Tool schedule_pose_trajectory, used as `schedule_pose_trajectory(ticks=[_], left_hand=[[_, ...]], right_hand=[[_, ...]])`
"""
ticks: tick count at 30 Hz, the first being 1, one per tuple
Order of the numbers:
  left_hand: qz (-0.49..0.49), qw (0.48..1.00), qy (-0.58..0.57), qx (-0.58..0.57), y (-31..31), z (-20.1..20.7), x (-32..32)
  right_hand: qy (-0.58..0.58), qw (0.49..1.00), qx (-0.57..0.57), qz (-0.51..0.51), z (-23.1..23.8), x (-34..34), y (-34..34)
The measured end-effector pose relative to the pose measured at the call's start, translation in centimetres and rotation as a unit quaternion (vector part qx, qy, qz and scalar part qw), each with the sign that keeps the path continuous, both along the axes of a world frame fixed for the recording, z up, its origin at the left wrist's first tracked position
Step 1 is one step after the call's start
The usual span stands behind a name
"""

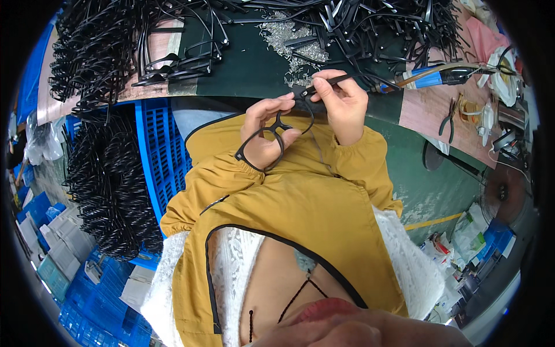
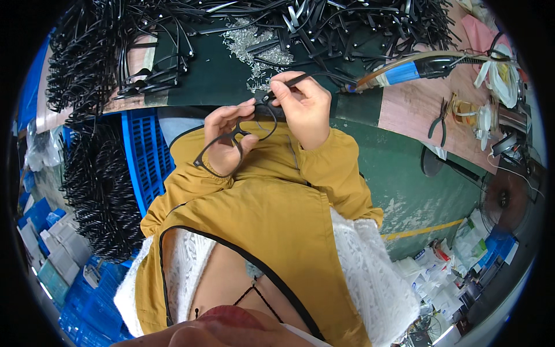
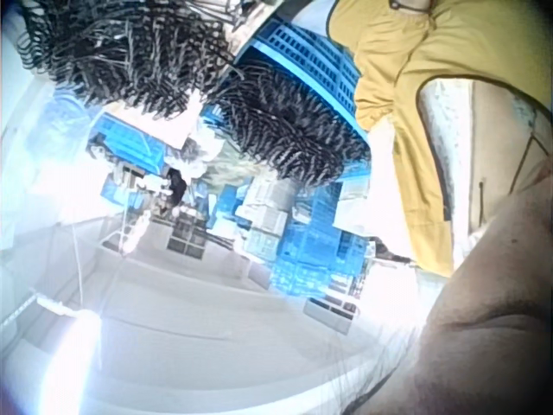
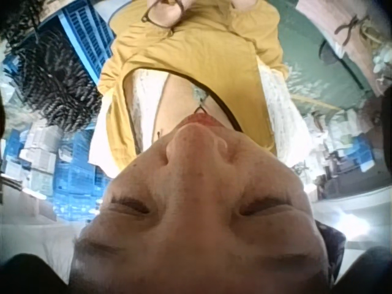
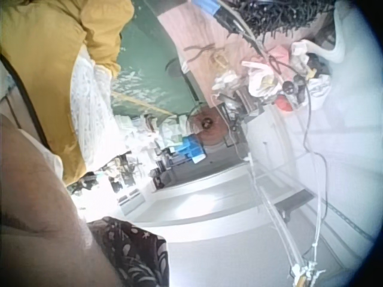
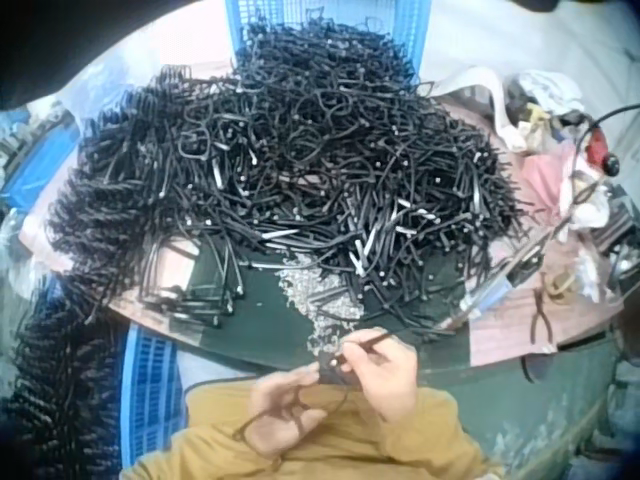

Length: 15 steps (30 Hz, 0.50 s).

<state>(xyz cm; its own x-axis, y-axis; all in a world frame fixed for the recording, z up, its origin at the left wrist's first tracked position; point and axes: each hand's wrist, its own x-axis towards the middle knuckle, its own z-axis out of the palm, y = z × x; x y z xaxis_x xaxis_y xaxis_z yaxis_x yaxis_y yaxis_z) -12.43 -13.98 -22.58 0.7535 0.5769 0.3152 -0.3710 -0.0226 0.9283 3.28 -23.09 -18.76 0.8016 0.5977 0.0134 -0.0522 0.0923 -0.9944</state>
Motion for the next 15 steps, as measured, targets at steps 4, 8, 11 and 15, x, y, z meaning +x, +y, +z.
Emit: schedule_pose_trajectory(ticks=[4, 8, 11, 15], left_hand=[[0.039, 0.999, 0.029, 0.004, -0.4, 0.5, 0.3], [0.061, 0.995, 0.048, 0.065, -0.4, 0.4, 0.2], [0.064, 0.995, 0.066, 0.046, -0.2, 0.4, 0.2], [0.036, 0.999, 0.038, 0.014, 0.0, 1.8, 0.8]], right_hand=[[-0.014, 0.999, -0.049, 0.015, 0.4, 0.5, -0.2], [-0.050, 0.995, -0.081, 0.022, 1.2, 0.7, 0.1], [-0.174, 0.978, -0.117, 0.009, 0.9, -0.1, 0.5], [-0.227, 0.966, -0.125, 0.004, 0.8, -0.3, 0.0]])
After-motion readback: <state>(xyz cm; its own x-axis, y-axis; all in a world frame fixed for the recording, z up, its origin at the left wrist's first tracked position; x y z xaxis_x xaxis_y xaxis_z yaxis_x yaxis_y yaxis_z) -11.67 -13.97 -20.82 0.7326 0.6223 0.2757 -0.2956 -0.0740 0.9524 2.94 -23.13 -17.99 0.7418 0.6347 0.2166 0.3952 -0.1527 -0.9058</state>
